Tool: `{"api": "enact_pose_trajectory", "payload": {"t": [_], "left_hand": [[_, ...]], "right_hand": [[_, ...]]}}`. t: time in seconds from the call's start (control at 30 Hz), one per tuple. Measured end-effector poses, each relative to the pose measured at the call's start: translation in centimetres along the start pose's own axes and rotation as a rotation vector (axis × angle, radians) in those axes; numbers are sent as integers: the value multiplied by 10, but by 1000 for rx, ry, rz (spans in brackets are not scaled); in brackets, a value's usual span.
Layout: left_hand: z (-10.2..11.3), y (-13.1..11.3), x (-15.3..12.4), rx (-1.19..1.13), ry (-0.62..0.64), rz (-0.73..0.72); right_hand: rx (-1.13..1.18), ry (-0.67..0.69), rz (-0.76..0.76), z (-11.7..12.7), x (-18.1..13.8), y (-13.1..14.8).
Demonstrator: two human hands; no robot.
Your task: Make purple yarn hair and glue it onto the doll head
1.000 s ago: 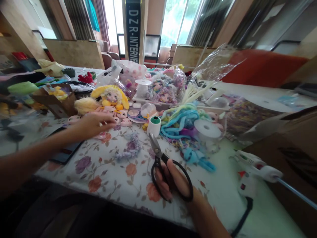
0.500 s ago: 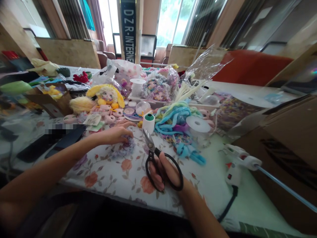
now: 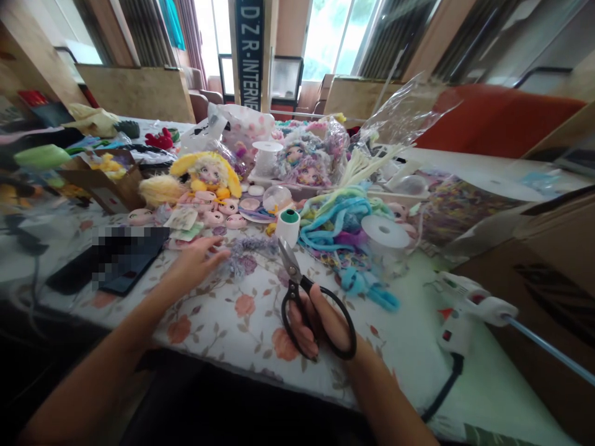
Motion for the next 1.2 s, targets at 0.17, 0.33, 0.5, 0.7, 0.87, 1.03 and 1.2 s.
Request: {"api": "enact_pose_trajectory", "payload": {"t": [0.17,0.33,0.5,0.7,0.87,1.03,1.2], "left_hand": [[5,9,-40,-118,-315,81],[-15,-10,-48,-52,-264,21],[-25,-17,-32,-21,-88,-12],[-17,-1,-33,-184,-48,7],[-11,9,-40,-267,-96,59],[-10,-9,-34,-100,-149,34],[-14,-15,-26,51,-90,52]], "right_hand": [[-15,41,-26,1,1,-1],[-47,-7,-47,-2,0,1],[-30,-26,-52,-5,0,2],[-37,-50,-49,-5,-2,1],[-75,-39,-43,-4,-2,2],[-130,5,-73,-3,2,4],[-257,-14,-196,-6,3,9]]}}
Point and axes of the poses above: each hand's wrist, its own x-axis towards the middle knuckle, its own z-axis out of the back of the hand, y = z × x, the point moved 2 cm from there along x, towards the middle knuckle, and after that the axes turned 8 degrees about y, right-handed, at the moved point
